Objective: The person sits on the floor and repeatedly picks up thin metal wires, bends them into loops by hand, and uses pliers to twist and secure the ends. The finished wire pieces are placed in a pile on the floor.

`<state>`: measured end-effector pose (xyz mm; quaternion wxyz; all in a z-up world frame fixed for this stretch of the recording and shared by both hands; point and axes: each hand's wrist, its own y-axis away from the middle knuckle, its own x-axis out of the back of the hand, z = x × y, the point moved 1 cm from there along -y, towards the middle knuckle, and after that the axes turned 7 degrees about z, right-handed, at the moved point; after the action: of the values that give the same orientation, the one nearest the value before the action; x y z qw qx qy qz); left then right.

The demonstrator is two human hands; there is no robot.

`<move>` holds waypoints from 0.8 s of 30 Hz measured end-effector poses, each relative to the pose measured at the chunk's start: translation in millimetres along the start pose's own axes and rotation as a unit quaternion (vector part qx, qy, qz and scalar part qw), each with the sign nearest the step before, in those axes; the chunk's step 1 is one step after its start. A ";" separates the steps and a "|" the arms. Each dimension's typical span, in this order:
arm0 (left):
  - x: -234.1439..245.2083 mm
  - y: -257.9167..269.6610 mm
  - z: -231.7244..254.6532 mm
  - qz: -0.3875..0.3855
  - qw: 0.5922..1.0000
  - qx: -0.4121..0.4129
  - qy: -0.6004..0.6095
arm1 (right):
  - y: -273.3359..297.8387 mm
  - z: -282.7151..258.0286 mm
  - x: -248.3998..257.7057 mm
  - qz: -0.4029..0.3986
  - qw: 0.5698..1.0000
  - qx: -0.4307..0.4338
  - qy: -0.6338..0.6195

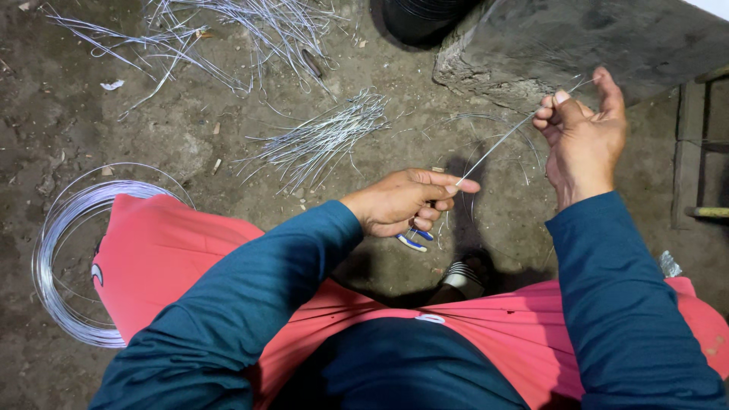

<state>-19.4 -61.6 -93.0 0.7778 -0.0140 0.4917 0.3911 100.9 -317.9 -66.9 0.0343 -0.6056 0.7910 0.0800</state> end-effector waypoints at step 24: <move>1.6 26.7 19.1 0.019 0.972 -0.061 -0.227 | 10.9 -23.3 4.1 -0.064 0.995 -0.053 -0.058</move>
<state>-21.3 -34.4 -74.6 0.8592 0.0373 0.2781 0.4279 90.3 -323.0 -43.6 0.0534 -0.6506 0.7417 0.1545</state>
